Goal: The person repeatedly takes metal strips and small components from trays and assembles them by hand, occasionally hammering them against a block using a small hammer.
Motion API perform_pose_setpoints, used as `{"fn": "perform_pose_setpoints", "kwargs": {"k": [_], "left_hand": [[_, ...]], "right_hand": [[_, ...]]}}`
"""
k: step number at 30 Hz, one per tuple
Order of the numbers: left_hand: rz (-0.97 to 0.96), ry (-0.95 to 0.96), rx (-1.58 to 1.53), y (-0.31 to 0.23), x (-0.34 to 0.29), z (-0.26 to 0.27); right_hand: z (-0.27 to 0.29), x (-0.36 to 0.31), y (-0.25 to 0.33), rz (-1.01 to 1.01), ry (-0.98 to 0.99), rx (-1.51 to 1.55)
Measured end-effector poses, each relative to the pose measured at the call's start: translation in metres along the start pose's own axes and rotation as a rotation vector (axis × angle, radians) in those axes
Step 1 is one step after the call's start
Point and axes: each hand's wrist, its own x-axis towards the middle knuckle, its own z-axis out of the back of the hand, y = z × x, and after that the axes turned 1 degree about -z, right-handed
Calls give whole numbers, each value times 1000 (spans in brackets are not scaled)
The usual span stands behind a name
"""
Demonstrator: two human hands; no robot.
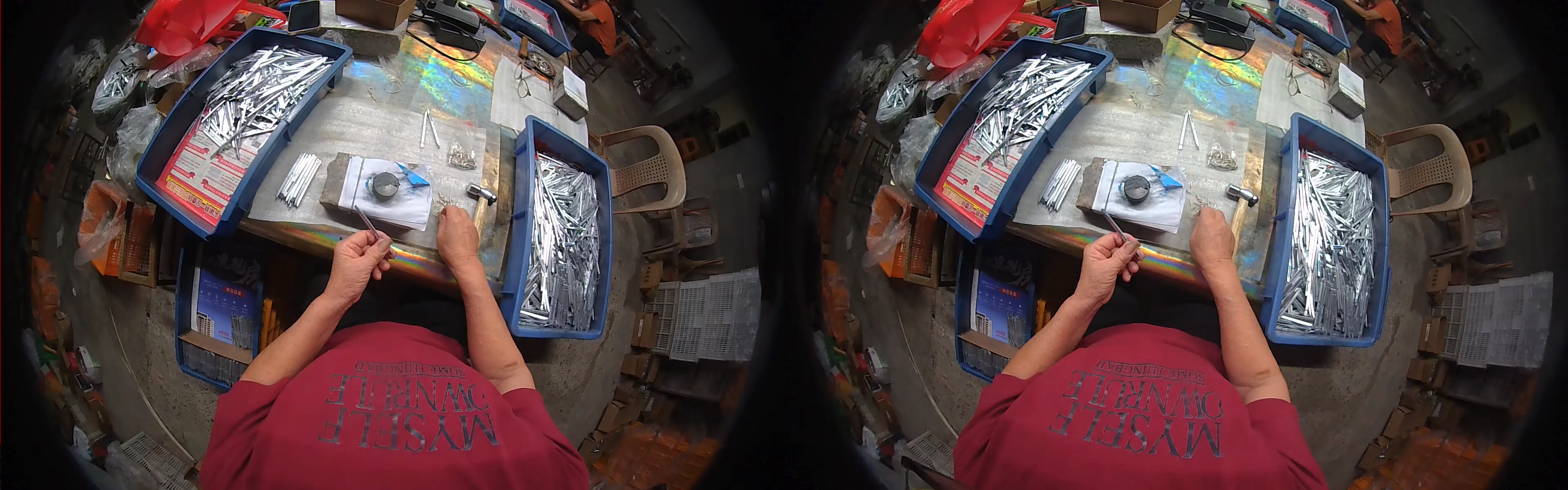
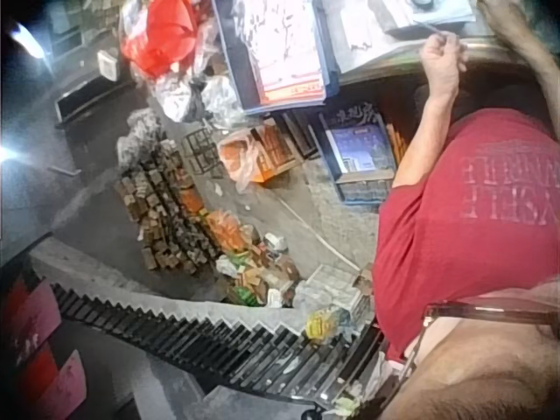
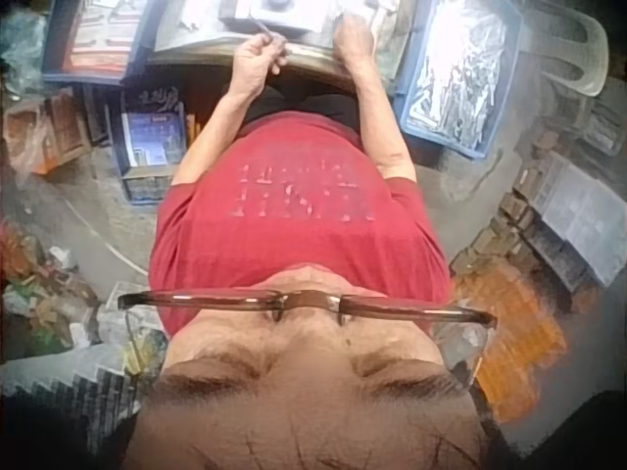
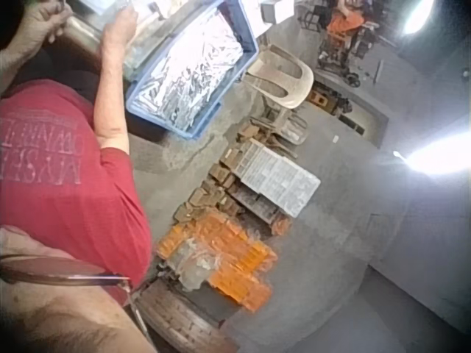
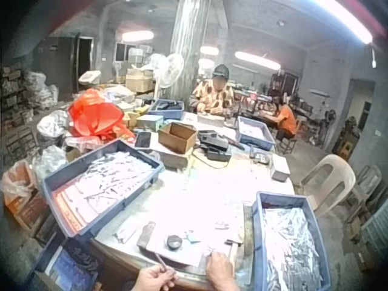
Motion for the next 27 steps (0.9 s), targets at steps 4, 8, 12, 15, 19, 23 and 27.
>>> {"fn": "perform_pose_setpoints", "kwargs": {"k": [4,8,12,15,19,23,27], "left_hand": [[10,-9,5,2,0,1],[14,-18,2,2,-1,1],[16,-20,7,3,-1,3],[20,-28,18,5,-2,5],[25,-19,7,7,-1,2],[31,-12,7,5,0,1],[31,-15,10,6,-1,2]], "right_hand": [[5,3,9,-35,99,-102],[2,4,5,16,155,-143],[2,2,-3,14,34,-26],[10,-1,-4,-46,-106,237],[6,-4,-13,-125,-114,388],[17,-8,-7,-302,38,810],[23,-12,-4,-348,128,1106]]}}
